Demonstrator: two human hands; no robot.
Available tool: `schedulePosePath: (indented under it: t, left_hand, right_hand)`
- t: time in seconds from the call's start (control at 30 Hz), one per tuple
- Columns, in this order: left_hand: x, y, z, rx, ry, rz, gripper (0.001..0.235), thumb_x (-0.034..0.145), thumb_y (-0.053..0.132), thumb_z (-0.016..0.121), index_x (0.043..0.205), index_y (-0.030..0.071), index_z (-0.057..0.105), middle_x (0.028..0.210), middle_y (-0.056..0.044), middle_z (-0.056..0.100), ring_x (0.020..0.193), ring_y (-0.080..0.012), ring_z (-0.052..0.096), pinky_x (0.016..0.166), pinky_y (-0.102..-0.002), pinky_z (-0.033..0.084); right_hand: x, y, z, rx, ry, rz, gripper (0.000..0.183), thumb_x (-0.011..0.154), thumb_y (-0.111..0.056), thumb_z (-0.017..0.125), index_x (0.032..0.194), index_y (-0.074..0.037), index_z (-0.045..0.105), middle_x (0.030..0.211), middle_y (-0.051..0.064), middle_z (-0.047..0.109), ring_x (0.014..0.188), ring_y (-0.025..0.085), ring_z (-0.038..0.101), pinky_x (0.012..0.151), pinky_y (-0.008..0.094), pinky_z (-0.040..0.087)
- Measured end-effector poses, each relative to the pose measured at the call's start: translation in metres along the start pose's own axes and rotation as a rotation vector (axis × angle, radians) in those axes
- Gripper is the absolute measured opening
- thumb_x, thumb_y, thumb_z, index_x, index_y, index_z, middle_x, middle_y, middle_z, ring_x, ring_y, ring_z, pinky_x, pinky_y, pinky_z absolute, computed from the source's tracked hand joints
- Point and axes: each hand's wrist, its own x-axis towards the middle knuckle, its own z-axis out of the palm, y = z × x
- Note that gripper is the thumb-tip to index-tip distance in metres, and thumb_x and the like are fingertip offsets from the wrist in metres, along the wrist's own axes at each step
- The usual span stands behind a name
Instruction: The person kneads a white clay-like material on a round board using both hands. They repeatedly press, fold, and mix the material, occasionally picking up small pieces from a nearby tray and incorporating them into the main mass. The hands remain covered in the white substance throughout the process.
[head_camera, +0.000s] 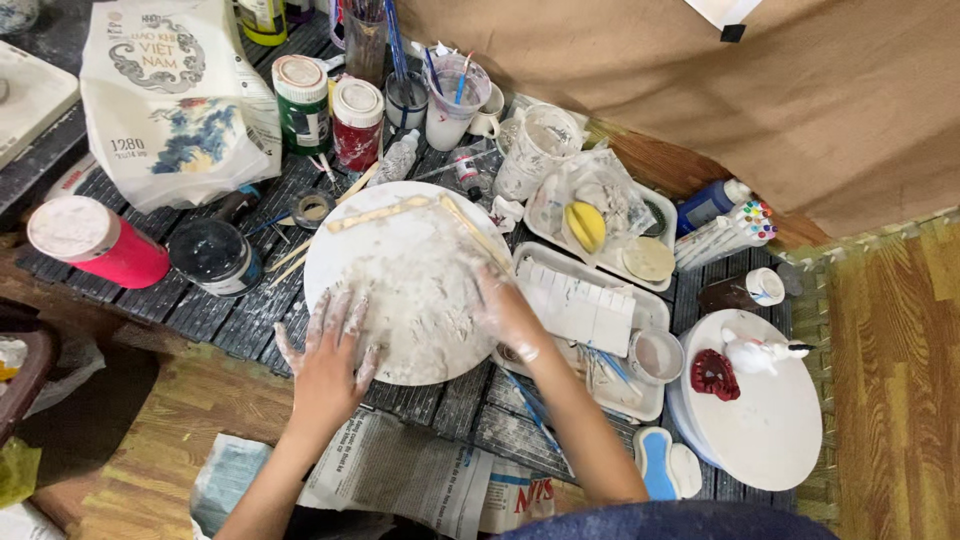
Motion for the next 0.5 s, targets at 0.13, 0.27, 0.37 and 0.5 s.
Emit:
schedulePosePath:
  t: [0.13, 0.27, 0.37, 0.5]
  left_hand:
    - [0.000, 0.004, -0.003, 0.036, 0.012, 0.010, 0.069, 0.093, 0.044, 0.056, 0.155, 0.015, 0.042, 0.163, -0.004, 0.039, 0.153, -0.0253, 0.028, 0.114, -0.077, 0.000]
    - [-0.003, 0.005, 0.003, 0.149, -0.010, 0.040, 0.070, 0.098, 0.043, 0.054, 0.157, 0.011, 0.038, 0.147, -0.010, 0.057, 0.145, -0.0277, 0.046, 0.113, -0.082, -0.001]
    - [-0.015, 0.005, 0.017, 0.168, -0.146, 0.038, 0.067, 0.100, 0.036, 0.058, 0.159, 0.012, 0.038, 0.123, -0.011, 0.070, 0.130, -0.0296, 0.059, 0.112, -0.084, 0.001]
    - [-0.028, 0.002, 0.034, -0.026, -0.164, 0.096, 0.050, 0.092, 0.019, 0.066, 0.140, 0.009, 0.055, 0.114, -0.016, 0.073, 0.121, -0.0380, 0.066, 0.111, -0.059, 0.025]
  right_hand:
    - [-0.018, 0.019, 0.043, -0.122, 0.093, -0.119, 0.045, 0.092, -0.015, 0.060, 0.135, -0.001, 0.059, 0.119, 0.026, 0.066, 0.108, 0.041, 0.064, 0.094, 0.048, 0.055]
    - [-0.034, 0.034, 0.083, -0.123, -0.214, 0.041, 0.048, 0.097, -0.023, 0.056, 0.142, -0.005, 0.055, 0.124, 0.023, 0.065, 0.106, 0.035, 0.067, 0.096, 0.044, 0.058]
    - [-0.043, 0.036, 0.087, -0.312, 0.187, -0.446, 0.040, 0.091, -0.017, 0.061, 0.129, -0.004, 0.064, 0.125, 0.019, 0.072, 0.119, 0.033, 0.066, 0.111, 0.051, 0.051]
    - [-0.058, 0.010, 0.064, -0.125, 0.255, -0.366, 0.040, 0.091, -0.013, 0.069, 0.128, -0.002, 0.059, 0.125, 0.020, 0.068, 0.115, 0.037, 0.065, 0.097, 0.041, 0.054]
